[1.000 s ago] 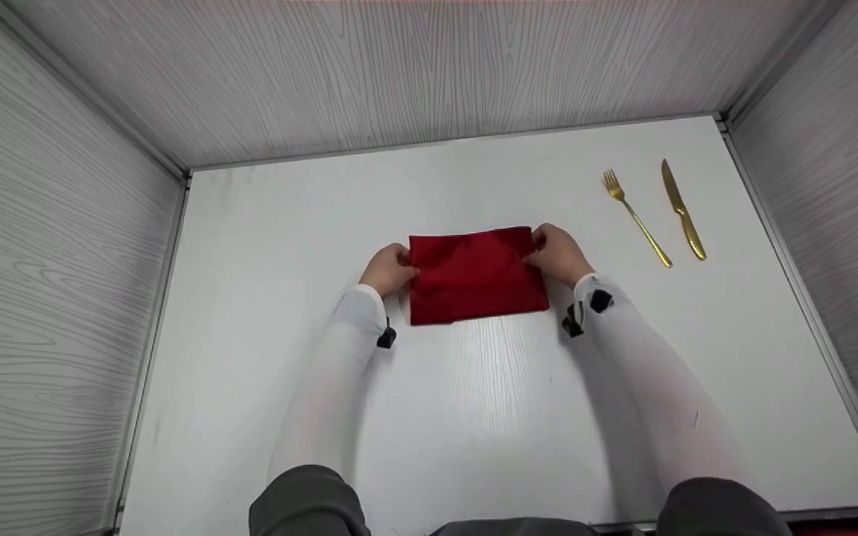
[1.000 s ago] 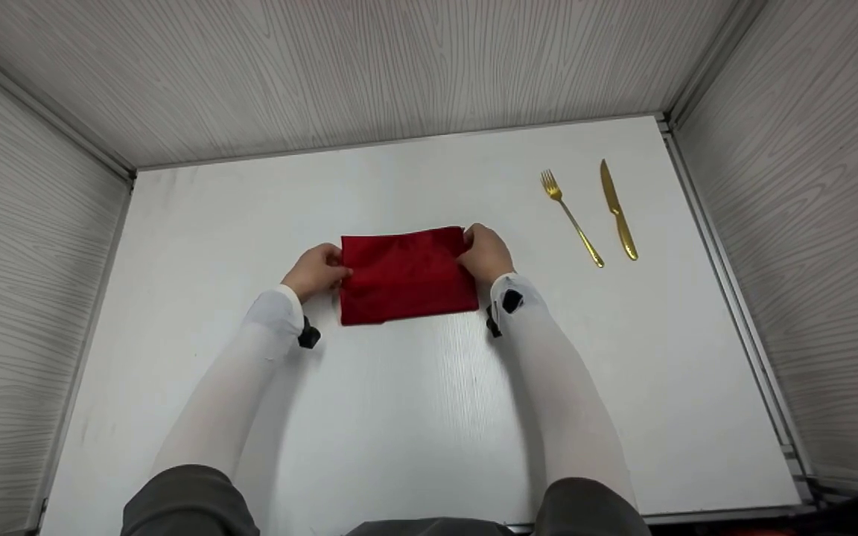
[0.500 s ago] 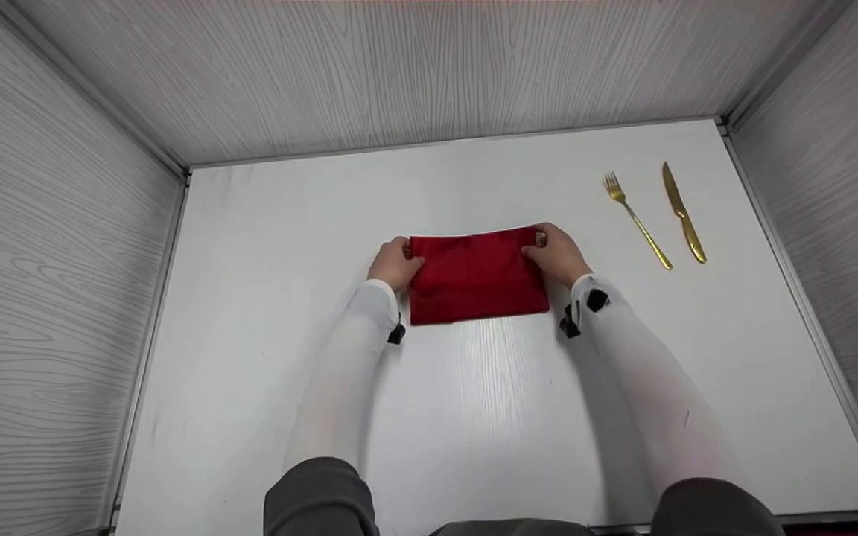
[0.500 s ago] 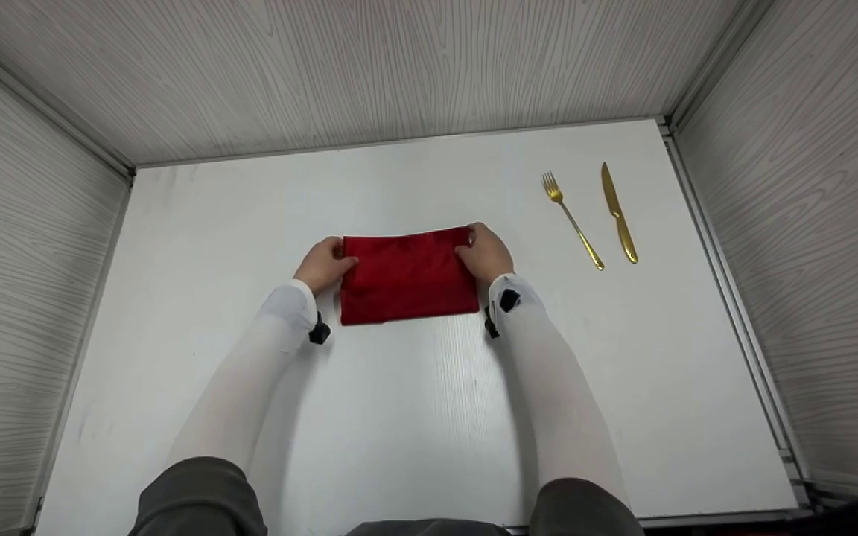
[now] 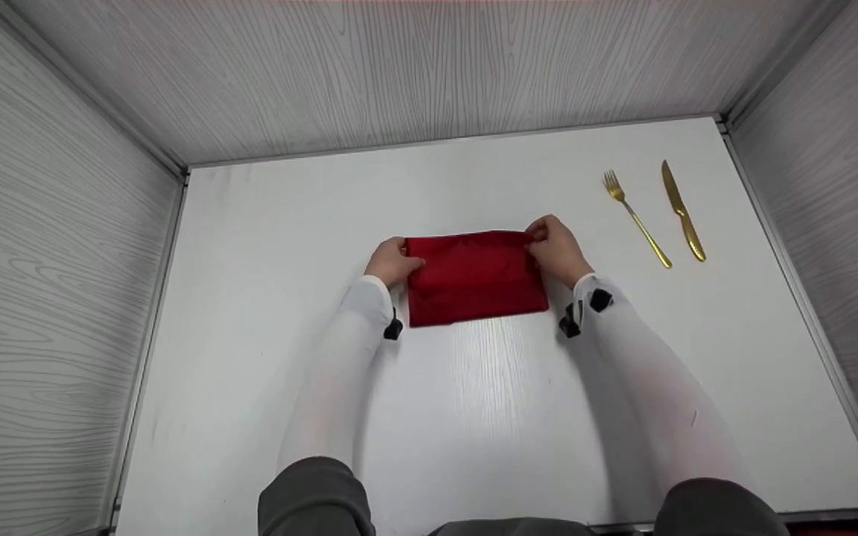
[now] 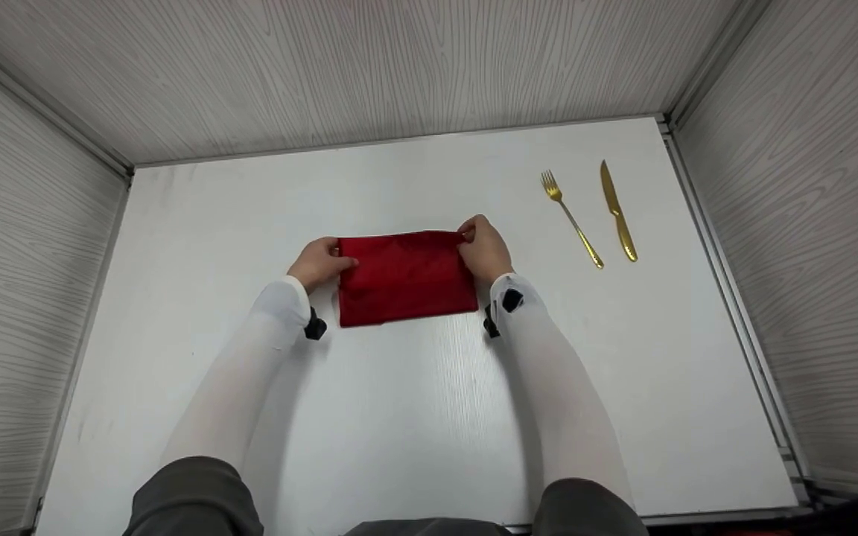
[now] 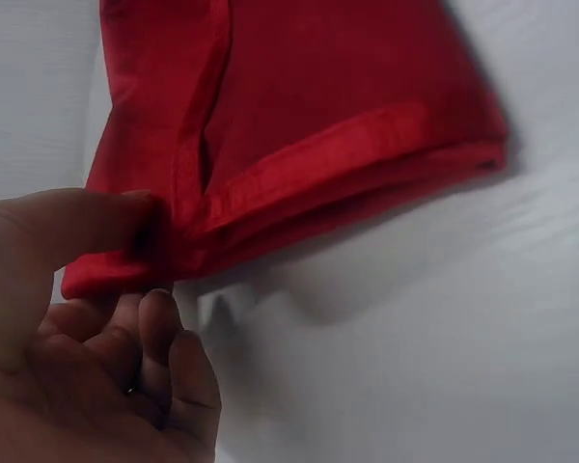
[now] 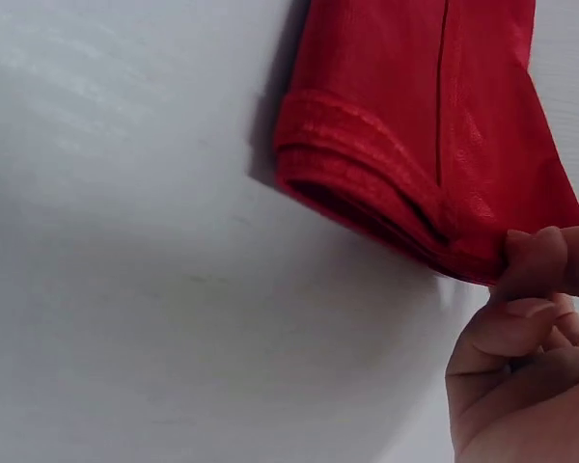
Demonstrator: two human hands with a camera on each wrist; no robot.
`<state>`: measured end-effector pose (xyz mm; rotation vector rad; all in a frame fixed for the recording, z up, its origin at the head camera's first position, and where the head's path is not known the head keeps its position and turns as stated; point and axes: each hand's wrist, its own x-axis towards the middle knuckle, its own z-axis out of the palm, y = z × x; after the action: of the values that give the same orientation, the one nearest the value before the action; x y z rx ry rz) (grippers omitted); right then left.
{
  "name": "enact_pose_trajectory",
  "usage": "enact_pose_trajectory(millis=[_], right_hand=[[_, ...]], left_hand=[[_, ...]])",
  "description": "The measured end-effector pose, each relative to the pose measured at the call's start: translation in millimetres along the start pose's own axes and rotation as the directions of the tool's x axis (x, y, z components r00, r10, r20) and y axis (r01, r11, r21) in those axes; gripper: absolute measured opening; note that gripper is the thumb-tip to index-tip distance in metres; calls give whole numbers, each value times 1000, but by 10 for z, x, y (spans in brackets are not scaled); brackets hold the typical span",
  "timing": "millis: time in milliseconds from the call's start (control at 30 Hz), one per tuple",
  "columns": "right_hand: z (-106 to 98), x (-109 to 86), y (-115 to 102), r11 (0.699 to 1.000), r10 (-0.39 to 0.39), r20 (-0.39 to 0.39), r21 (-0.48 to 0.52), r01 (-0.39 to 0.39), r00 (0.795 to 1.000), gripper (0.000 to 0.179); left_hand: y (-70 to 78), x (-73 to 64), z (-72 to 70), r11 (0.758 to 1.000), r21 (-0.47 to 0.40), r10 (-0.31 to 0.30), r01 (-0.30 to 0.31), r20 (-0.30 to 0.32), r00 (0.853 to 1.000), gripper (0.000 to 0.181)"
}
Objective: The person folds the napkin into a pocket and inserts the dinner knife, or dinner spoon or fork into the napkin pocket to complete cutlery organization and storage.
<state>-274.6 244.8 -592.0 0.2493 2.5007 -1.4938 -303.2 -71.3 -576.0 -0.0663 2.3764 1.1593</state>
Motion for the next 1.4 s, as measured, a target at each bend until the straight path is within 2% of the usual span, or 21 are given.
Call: enact_pose_trajectory(millis=[67,200,267,367,467,633,700,767,867,1033,1100,1233,1400], right_hand=[[3,-3,-4,1000,-3,20,24,3,1000,40],[-2,-18,-7,999,0,57,54,-3,998,51],[-7,-27,-7,997,13,66,75,-18,998,50],[-7,-40,-11,992,34,77,115,-43,996,44],[-8,-58,-17,988,45,89,145,-58,995,41],[-19,-88,-13,990,29,118,135,-45,993,60],[-23,-98,-8,992,16,124,124,-31,992,59],[-24,-108,1,992,7,116,122,-21,993,50],[-23,-118,13,993,4,95,121,-15,995,42],[-25,-106,9,996,35,105,75,-43,994,64],[-21,-99,2,995,57,118,71,-66,991,65],[-8,-101,-13,992,82,118,81,-92,990,46],[13,-117,-20,994,66,88,81,-74,994,23]], left_hand=[[-7,-8,-33,1000,3,-22,22,18,1000,62],[-4,-35,-73,989,-109,-93,102,82,992,64],[3,-58,-75,974,-183,-114,134,112,987,64],[5,-104,-70,964,-222,-120,144,119,986,61],[-7,-153,-51,968,-227,-91,110,96,991,55],[-63,-215,-22,972,-236,14,1,63,998,40],[-95,-230,-14,972,-234,51,-36,60,997,36],[-124,-239,-10,973,-223,79,-64,61,995,37],[-157,-248,-10,978,-190,100,-85,68,993,42],[-169,-251,-24,989,-119,97,-86,95,991,38],[-167,-245,-26,993,-75,101,-93,106,989,36],[-152,-219,-15,994,-21,112,-111,104,988,34],[-141,-177,1,994,-46,99,-96,62,993,32]])
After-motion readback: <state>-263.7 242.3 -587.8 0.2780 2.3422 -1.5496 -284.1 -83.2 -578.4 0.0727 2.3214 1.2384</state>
